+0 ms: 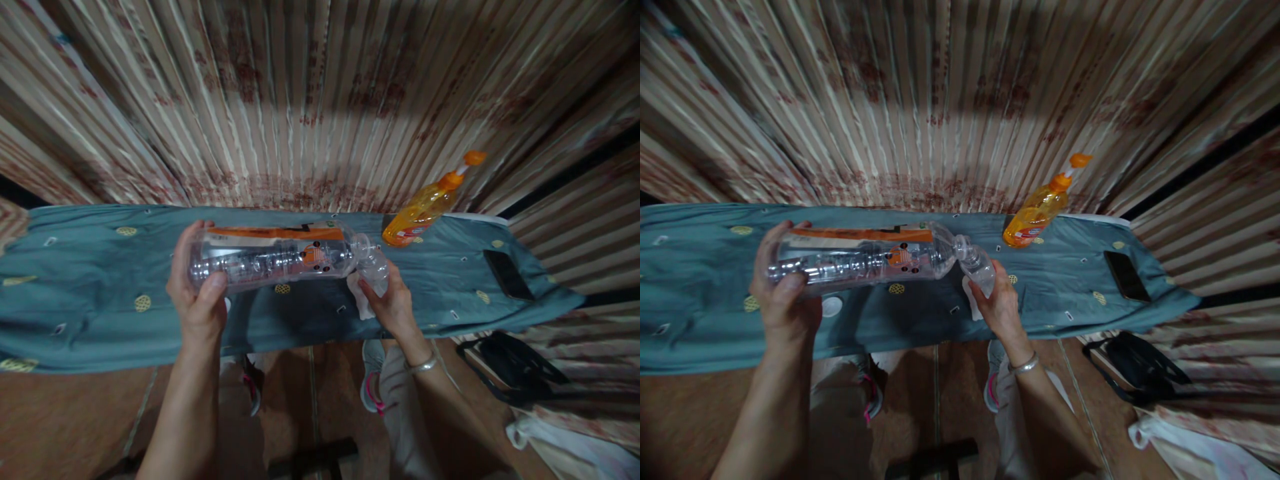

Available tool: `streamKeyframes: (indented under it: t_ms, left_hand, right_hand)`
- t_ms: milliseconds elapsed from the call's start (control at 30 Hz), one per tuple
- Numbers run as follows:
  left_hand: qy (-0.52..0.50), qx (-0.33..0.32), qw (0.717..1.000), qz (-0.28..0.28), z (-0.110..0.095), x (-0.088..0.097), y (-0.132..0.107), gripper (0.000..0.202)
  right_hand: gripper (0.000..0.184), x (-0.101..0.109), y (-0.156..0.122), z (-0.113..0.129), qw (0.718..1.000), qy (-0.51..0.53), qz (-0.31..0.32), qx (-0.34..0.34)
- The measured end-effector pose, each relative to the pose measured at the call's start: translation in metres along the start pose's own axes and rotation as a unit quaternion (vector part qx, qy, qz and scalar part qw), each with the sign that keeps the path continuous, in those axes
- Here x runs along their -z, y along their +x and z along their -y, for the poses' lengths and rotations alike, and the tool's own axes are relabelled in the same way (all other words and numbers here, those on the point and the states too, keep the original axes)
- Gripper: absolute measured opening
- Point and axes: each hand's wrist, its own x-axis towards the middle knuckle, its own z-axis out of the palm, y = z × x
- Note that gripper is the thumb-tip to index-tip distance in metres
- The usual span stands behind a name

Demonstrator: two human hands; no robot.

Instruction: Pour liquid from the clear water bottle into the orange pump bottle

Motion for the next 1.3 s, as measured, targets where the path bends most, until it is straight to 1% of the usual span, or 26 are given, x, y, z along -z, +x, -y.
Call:
streamKeyframes:
  t_ms: [133,267,467,567,733,867,1067,1233,1300]
  left_hand:
    - [0.015,-0.01,1.0,0.004,0.0007,0.0007,-0.0009,0.075]
    - [0.034,-0.001,0.999,0.002,0.0019,0.0014,-0.0025,0.081]
    - [0.046,0.001,0.999,-0.002,0.0029,0.0013,-0.0028,0.086]
    - [0.03,0.008,0.999,-0.008,0.0032,0.0014,-0.0019,0.085]
    - [0.024,-0.009,1.0,0.001,0.0037,0.0016,-0.0016,0.08]
    - [0.037,-0.004,0.999,0.0,0.0039,0.0017,-0.0023,0.084]
    - [0.055,-0.021,0.998,0.015,0.0041,0.003,-0.0019,0.082]
    - [0.039,-0.005,0.999,0.008,0.0042,0.0028,-0.0019,0.083]
    - [0.044,-0.011,0.999,0.006,0.004,0.0023,-0.0023,0.083]
  right_hand:
    - [0.066,0.0002,0.0,0.0004,1.0,-0.002,-0.001,0.007]
    - [0.065,0.0004,0.0,0.0018,1.0,-0.002,-0.001,0.0]
    - [0.065,0.0003,-0.0002,0.0013,1.0,-0.007,-0.003,0.002]
    - [0.065,-0.0001,-0.0004,0.0002,1.0,-0.005,-0.002,0.003]
    - [0.062,-0.0006,-0.0004,-0.0007,1.0,-0.002,-0.003,0.01]
    - [0.06,-0.0008,-0.0001,-0.0011,1.0,0.002,-0.008,0.022]
    - [0.062,-0.0002,-0.0002,-0.0013,1.0,-0.008,-0.002,0.012]
    - [0.065,0.0,-0.0001,-0.001,1.0,-0.009,0.0,0.001]
    - [0.064,0.0001,0.0,-0.0002,1.0,-0.007,-0.002,0.003]
